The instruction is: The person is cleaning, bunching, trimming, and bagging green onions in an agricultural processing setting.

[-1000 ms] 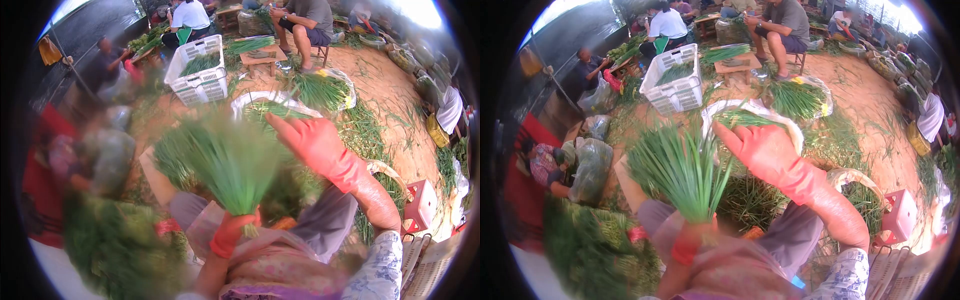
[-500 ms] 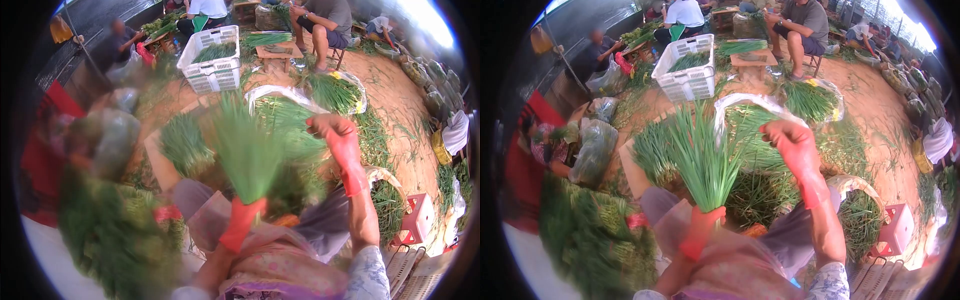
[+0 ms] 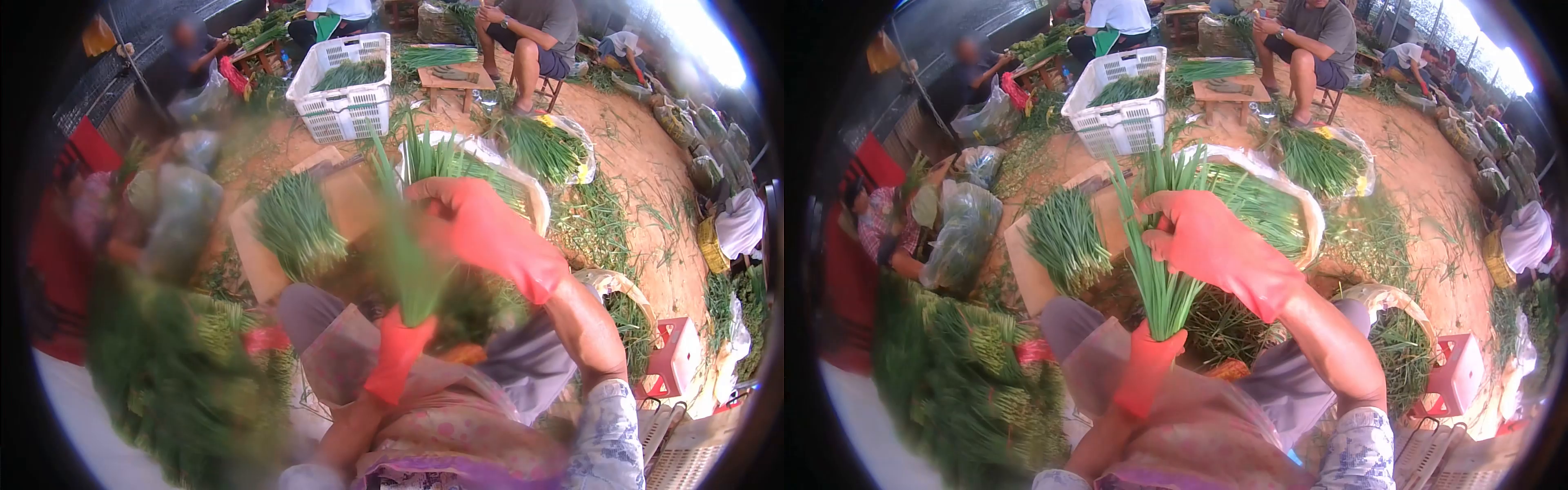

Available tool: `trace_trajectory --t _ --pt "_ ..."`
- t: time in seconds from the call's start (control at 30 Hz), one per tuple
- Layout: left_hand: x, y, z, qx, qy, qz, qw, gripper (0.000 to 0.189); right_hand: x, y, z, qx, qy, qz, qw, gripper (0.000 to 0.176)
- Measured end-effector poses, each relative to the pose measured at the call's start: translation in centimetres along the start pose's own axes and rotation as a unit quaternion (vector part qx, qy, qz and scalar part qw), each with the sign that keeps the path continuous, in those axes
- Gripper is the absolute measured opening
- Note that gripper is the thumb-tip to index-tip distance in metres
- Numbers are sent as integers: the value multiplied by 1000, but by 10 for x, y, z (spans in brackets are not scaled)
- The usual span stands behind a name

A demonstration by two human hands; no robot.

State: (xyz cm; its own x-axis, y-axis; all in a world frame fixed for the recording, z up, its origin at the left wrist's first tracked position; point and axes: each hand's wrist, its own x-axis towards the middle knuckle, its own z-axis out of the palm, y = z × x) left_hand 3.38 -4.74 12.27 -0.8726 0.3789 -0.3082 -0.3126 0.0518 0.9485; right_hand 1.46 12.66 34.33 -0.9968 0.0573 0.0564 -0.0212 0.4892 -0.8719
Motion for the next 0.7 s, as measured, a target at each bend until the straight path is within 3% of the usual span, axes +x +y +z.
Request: trace_trajectory --t 0.23,0.33,0.43,0.53,0.63,0.7 --pt "1 -9 -5 16 13 53 998 26 9 24 13 118 -49 73 989 18" --pt "2 -15 -6 44 20 66 997 25 10 27 17 119 -27 70 990 15" --pt "3 -16 -6 26 5 61 998 24 14 42 25 29 16 13 999 13" --pt "1 2 -4 9 -20 -15 1000 22 15 41 38 237 58 95 965 12" --pt "6 15 -3 -35 -30 -20 999 21 11 46 43 392 146 55 907 11" --pt "4 16 -4 -49 -37 -37 997 19 15 50 20 452 194 -39 870 13"
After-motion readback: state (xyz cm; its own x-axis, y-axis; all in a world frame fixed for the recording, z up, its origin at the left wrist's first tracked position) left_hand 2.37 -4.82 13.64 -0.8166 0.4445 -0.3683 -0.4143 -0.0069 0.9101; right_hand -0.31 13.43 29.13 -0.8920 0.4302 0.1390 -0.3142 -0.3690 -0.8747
